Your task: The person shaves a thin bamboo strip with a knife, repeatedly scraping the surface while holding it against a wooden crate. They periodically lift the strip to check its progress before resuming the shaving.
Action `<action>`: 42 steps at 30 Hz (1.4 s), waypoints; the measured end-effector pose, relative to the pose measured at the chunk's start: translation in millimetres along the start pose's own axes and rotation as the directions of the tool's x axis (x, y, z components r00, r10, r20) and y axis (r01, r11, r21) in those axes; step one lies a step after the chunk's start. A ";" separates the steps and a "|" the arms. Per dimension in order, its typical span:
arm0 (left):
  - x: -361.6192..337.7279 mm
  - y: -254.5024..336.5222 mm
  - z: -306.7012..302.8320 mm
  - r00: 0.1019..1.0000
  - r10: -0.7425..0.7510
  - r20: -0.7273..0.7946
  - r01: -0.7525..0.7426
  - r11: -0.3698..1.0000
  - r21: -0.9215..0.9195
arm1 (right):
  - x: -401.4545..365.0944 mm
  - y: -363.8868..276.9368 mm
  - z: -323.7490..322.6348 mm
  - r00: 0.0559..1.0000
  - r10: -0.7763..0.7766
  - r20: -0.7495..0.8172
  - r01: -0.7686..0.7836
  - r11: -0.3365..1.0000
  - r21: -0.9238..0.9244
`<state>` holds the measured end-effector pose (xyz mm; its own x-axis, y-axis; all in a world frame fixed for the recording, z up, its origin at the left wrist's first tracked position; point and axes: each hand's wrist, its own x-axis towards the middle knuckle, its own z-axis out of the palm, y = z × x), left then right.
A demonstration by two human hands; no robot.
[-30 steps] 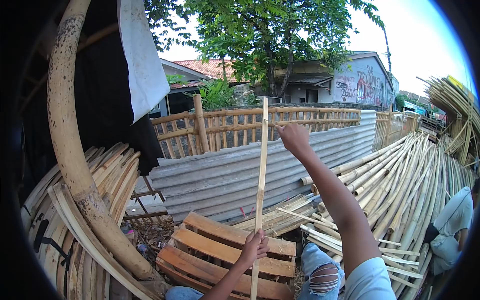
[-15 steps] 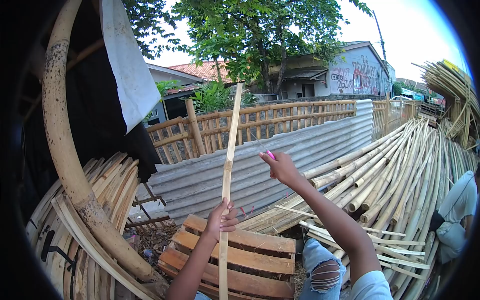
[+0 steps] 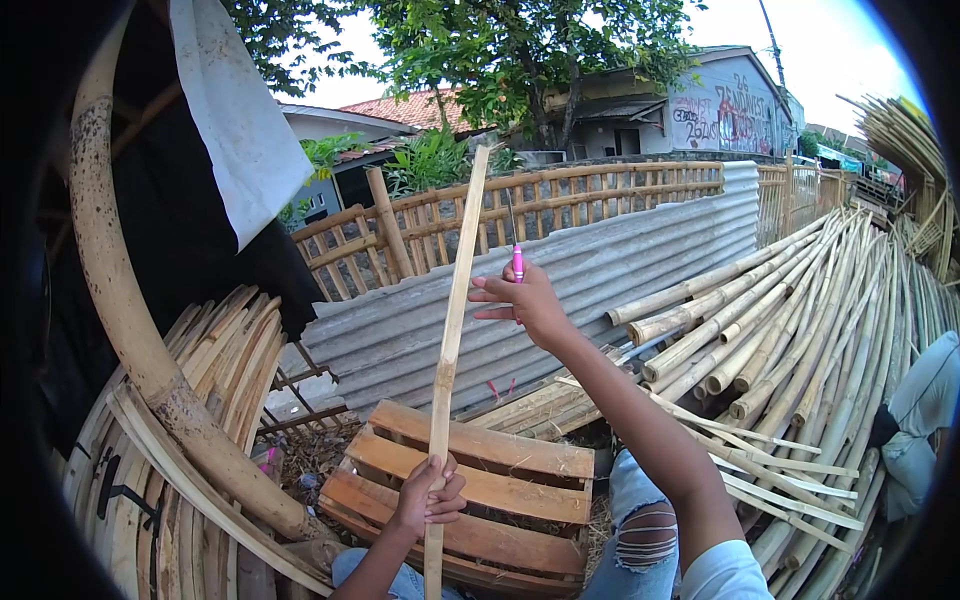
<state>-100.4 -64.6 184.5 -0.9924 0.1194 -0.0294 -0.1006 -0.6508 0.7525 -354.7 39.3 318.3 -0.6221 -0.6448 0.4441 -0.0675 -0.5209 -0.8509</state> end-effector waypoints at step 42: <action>43.3 68.4 -13.2 0.923 0.380 0.065 -0.364 0.803 0.472 | -61.5 25.9 87.2 0.968 -0.244 0.060 0.232 0.778 -0.584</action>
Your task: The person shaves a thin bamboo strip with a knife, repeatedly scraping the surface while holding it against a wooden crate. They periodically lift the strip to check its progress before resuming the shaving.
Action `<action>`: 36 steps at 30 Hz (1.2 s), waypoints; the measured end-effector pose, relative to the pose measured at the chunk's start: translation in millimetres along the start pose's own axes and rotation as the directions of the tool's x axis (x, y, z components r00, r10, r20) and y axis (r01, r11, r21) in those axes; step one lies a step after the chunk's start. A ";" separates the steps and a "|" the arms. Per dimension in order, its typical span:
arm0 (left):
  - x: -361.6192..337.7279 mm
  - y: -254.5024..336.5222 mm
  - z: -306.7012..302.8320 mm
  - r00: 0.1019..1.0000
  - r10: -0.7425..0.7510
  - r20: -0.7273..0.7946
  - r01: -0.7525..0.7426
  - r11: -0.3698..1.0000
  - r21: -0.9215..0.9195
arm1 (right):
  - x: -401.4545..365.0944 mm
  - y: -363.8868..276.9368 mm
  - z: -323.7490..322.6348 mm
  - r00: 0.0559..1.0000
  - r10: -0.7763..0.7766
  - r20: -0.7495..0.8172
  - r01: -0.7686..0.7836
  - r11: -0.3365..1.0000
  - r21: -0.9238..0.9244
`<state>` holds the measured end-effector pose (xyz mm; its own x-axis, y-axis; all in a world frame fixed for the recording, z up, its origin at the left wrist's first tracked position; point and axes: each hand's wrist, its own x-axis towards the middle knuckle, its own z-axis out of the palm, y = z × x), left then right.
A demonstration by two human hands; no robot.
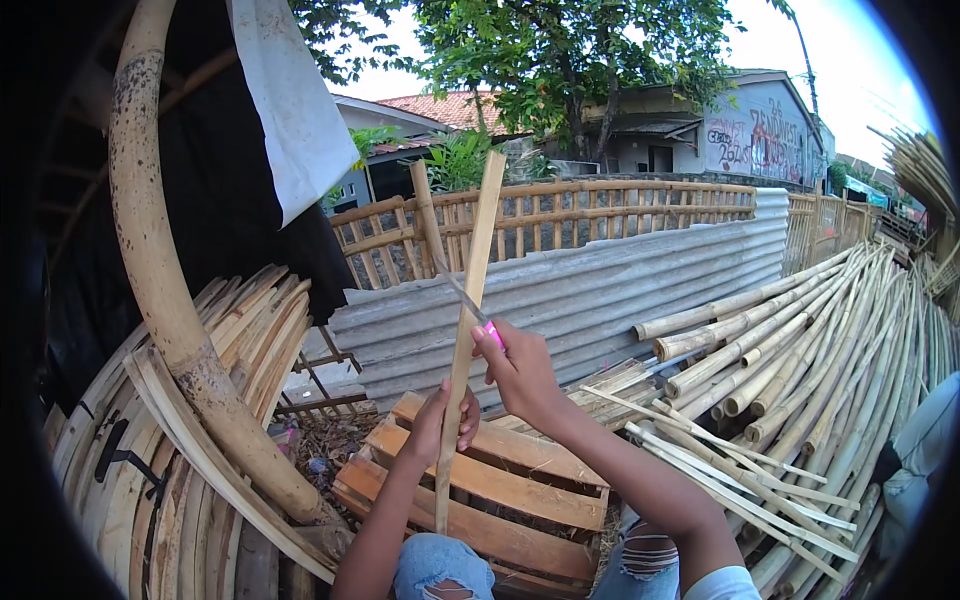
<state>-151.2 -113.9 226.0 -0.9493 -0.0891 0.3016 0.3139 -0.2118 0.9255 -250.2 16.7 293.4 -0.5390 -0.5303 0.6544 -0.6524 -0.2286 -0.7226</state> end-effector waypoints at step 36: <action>10.1 -51.3 19.8 0.935 0.215 -0.281 -0.006 0.803 0.596 | 75.3 -2.3 -157.8 0.934 -0.170 -0.315 -0.182 0.531 -0.827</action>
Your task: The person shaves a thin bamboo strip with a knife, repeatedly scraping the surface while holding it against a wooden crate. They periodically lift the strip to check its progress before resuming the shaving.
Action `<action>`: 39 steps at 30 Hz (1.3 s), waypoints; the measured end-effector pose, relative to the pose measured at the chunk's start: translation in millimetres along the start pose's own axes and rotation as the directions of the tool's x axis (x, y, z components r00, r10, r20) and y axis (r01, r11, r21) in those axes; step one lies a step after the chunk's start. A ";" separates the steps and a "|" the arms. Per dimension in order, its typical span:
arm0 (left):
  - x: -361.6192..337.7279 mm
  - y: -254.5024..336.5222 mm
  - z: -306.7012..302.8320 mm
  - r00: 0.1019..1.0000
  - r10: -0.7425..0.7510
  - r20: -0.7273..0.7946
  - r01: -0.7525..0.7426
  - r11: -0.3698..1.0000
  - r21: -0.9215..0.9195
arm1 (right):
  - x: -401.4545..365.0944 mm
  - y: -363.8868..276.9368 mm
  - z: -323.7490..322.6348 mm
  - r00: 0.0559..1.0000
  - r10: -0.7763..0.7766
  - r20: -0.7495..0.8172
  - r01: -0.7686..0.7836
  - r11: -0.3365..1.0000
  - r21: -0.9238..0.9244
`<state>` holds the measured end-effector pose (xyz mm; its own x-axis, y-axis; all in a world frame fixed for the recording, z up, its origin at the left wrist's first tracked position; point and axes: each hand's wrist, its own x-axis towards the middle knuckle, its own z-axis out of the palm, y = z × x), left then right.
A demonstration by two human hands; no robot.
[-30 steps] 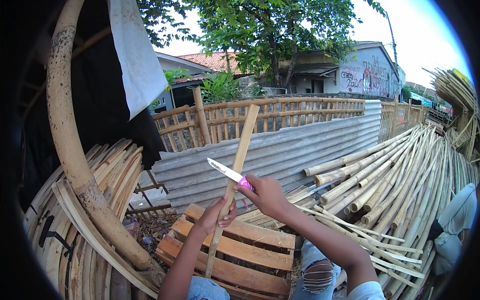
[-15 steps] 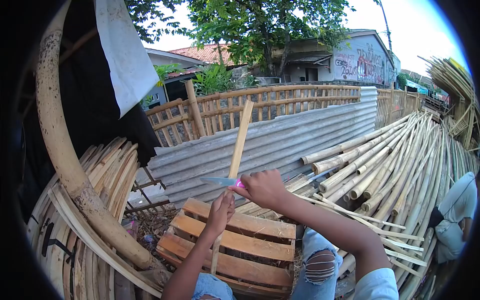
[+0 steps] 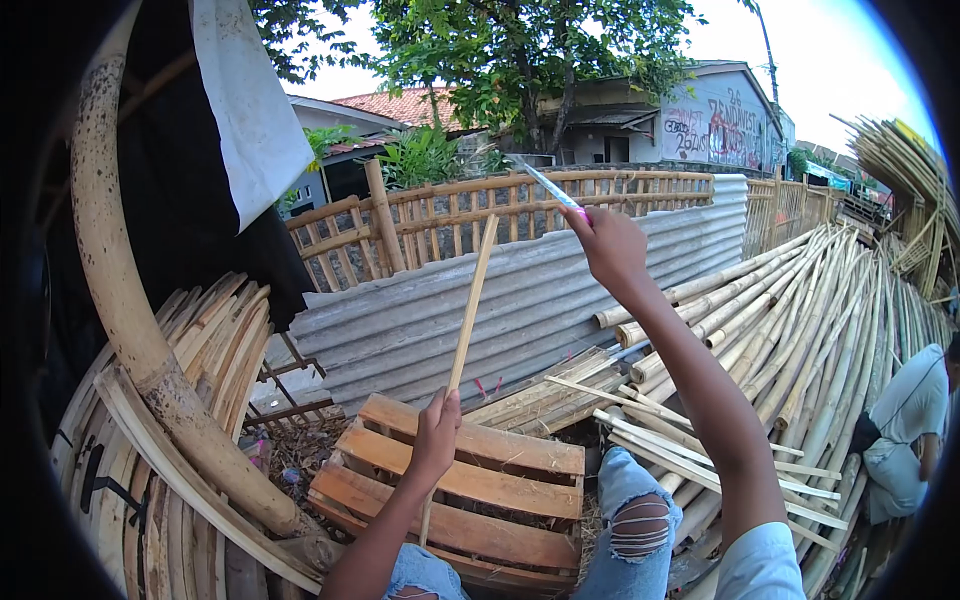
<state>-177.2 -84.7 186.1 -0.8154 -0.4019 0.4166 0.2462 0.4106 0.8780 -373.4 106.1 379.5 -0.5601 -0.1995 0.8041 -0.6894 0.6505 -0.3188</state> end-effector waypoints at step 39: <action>-6.0 -12.4 5.8 0.913 -0.212 0.348 0.363 0.809 -0.461 | -94.6 -36.9 53.5 0.857 -0.398 0.327 0.350 0.916 0.196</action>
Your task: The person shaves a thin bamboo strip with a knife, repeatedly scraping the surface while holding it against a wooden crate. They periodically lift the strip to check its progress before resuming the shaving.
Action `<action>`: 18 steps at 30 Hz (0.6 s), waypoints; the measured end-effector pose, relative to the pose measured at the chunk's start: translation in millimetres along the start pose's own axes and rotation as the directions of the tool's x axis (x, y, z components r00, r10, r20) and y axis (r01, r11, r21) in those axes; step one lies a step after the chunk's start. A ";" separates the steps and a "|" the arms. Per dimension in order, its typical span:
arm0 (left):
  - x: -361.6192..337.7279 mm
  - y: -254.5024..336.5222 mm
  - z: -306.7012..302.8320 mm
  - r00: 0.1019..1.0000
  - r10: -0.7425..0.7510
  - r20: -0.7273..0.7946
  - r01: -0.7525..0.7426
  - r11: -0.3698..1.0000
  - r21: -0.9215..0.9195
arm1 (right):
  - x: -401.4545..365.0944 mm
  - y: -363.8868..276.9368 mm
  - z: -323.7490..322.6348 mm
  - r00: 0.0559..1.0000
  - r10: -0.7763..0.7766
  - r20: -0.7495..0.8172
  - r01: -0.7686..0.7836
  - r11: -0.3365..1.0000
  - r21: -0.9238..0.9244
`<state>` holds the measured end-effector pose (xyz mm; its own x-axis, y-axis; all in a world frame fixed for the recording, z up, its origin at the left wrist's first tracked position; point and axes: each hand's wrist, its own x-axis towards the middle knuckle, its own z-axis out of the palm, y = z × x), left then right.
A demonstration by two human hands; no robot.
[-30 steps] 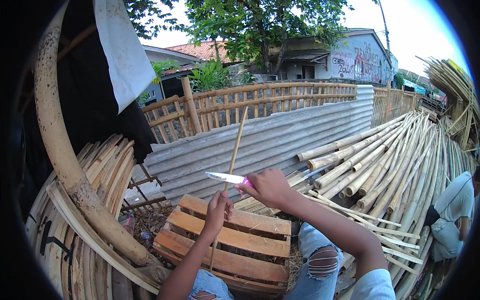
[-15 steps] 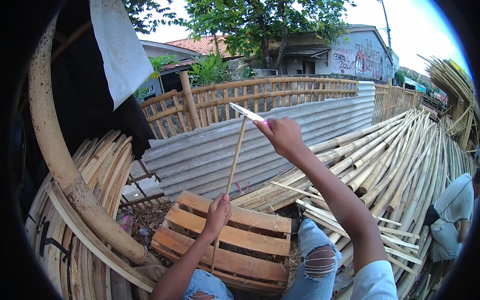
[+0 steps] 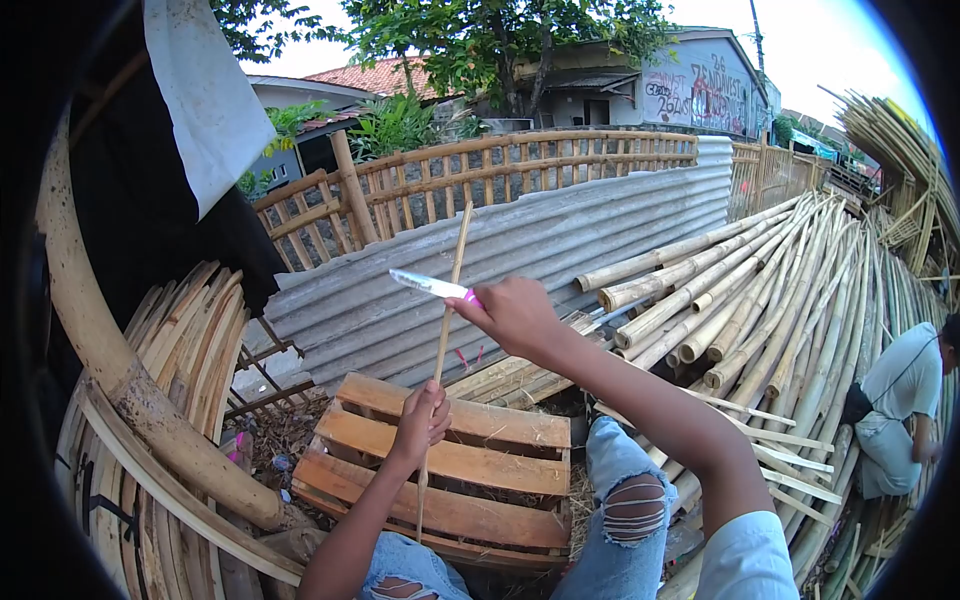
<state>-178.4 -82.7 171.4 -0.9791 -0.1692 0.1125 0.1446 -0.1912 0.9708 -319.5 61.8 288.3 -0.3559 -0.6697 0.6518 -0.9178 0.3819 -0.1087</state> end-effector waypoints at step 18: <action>21.0 5.6 -16.4 1.000 -0.023 -0.018 0.021 0.997 -0.072 | 17.8 5.1 42.6 0.910 -0.412 0.050 0.414 0.888 -0.202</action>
<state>-195.9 -103.1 175.8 -0.9795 -0.1820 0.0868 0.1337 -0.2639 0.9552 -338.0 24.7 267.4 0.0461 -0.7985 0.6002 -0.9264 0.1906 0.3247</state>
